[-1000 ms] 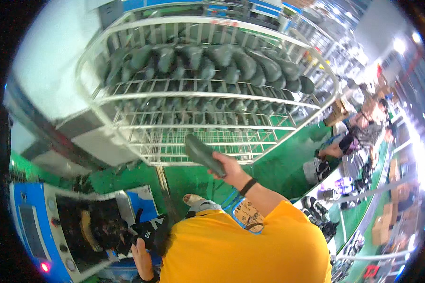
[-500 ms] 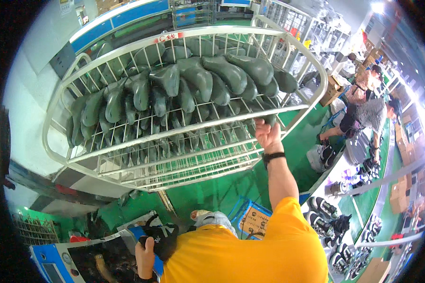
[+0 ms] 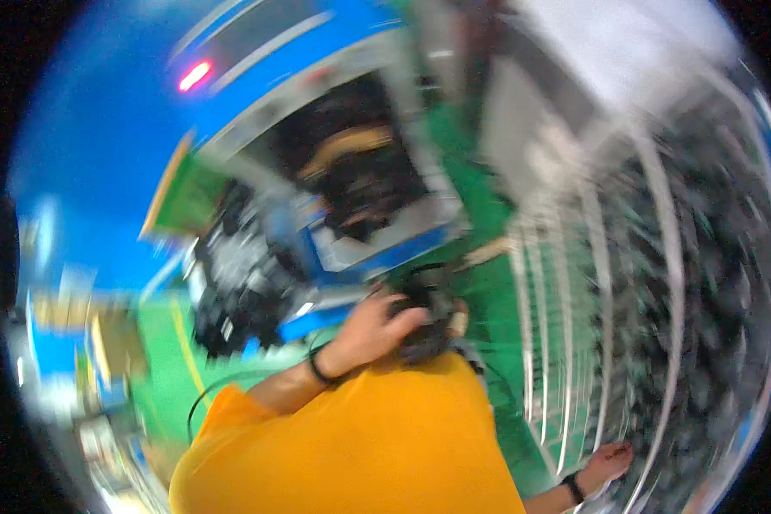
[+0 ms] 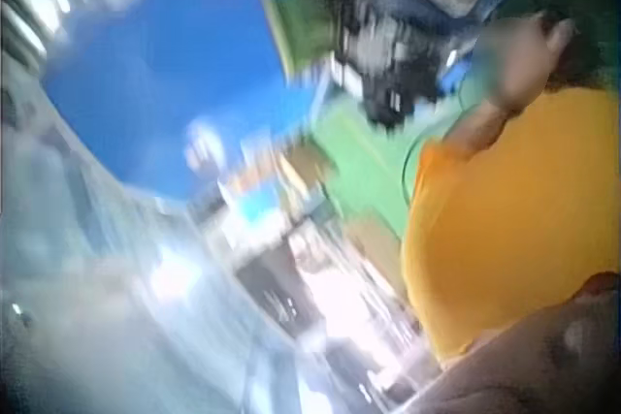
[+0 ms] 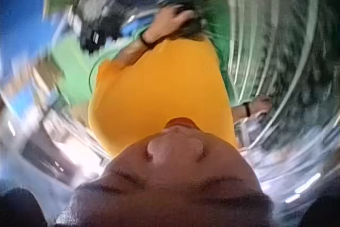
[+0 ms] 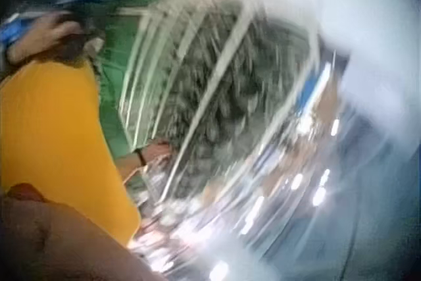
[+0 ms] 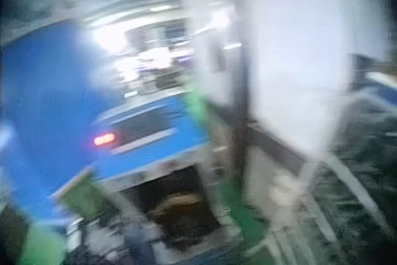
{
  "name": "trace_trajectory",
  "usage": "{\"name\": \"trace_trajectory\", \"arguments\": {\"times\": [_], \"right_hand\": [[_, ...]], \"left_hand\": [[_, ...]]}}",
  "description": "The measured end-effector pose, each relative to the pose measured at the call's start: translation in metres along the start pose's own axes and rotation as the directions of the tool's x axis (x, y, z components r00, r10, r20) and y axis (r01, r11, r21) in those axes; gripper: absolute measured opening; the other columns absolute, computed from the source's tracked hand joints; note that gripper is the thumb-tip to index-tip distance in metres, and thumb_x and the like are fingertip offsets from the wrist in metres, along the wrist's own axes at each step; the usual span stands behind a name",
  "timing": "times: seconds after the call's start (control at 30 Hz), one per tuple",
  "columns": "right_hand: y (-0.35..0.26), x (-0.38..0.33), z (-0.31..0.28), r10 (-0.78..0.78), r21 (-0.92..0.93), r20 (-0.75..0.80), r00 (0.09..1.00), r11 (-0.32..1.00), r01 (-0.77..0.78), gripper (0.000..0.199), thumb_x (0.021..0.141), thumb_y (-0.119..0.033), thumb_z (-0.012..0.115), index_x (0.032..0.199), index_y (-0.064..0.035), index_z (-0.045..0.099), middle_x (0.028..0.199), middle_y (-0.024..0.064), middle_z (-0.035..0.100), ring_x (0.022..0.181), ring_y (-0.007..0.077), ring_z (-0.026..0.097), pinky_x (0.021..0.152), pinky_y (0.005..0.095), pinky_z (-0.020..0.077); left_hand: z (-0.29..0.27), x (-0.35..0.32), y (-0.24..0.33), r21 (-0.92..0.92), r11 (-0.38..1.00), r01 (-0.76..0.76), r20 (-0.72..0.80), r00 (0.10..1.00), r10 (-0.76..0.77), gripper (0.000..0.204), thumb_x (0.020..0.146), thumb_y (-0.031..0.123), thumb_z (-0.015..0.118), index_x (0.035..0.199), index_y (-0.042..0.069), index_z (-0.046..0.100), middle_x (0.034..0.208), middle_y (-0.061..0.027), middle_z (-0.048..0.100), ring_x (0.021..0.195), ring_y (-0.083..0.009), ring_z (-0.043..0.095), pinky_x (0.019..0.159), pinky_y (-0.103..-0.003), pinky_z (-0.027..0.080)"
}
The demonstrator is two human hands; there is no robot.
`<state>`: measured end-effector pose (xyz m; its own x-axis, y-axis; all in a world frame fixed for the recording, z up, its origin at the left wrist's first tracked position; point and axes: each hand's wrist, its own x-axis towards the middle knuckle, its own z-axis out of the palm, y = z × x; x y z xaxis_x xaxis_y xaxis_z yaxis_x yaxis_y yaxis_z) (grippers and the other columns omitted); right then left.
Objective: Operating a shoe lasting machine to shape the upper of the shoe over the last and then placing finished shoes onto a conveyor belt.
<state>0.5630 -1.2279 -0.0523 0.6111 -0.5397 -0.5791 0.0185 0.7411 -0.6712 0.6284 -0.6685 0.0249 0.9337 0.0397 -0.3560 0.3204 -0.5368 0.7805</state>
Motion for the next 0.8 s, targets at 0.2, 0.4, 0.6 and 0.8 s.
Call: {"name": "trace_trajectory", "arguments": {"times": [0.2, 0.4, 0.6, 0.8], "right_hand": [[0.193, -0.134, 0.23, 0.868, -0.887, 0.426, 0.254, 0.456, -0.069, 0.049, 0.103, -0.033, 0.047, 0.139, 0.0009, 0.044, 0.109, 0.0191, 0.066, 0.093, 0.0285, 0.066, 0.079, 0.0395, 0.0546], [0.333, -0.199, 0.32, 0.991, -0.911, 0.13, 0.029, 0.131, -0.39, 0.043, 0.102, -0.033, 0.047, 0.133, -0.0031, 0.053, 0.124, 0.0161, 0.063, 0.111, 0.0273, 0.063, 0.097, 0.0423, 0.0504], [0.388, -0.216, 0.348, 1.0, -0.945, 0.015, 0.016, 0.019, -0.327, 0.04, 0.098, -0.024, 0.052, 0.13, -0.0004, 0.055, 0.124, 0.016, 0.064, 0.107, 0.0293, 0.065, 0.094, 0.0433, 0.0536], [0.401, -0.202, 0.359, 0.991, -0.961, -0.113, 0.078, -0.089, -0.262, 0.053, 0.098, -0.038, 0.043, 0.13, 0.0017, 0.052, 0.112, 0.0254, 0.065, 0.088, 0.0354, 0.069, 0.071, 0.0476, 0.0596]], "left_hand": [[-0.007, -0.059, -0.04, -0.251, 0.967, 0.052, -0.314, 0.94, -0.132, 0.049, 0.093, 0.048, 0.055, 0.104, 0.001, 0.066, 0.102, -0.0244, 0.065, 0.098, -0.0423, 0.061, 0.083, -0.046, 0.048], [-0.025, -0.079, -0.055, -0.333, 0.942, -0.034, -0.434, 0.893, -0.122, 0.048, 0.091, 0.044, 0.064, 0.114, 0.001, 0.061, 0.114, -0.0201, 0.058, 0.103, -0.042, 0.059, 0.088, -0.045, 0.048], [-0.048, -0.158, -0.148, -0.264, 0.962, 0.073, -0.595, 0.773, -0.222, 0.023, 0.087, 0.015, 0.07, 0.107, 0.004, 0.066, 0.103, -0.0119, 0.069, 0.1, -0.0321, 0.064, 0.086, -0.039, 0.051], [-0.018, -0.181, -0.288, 0.099, 0.766, 0.636, -0.763, 0.542, -0.352, 0.058, 0.074, 0.0, 0.062, 0.13, 0.011, 0.052, 0.13, -0.02, 0.051, 0.111, -0.0389, 0.057, 0.091, -0.044, 0.051]]}}
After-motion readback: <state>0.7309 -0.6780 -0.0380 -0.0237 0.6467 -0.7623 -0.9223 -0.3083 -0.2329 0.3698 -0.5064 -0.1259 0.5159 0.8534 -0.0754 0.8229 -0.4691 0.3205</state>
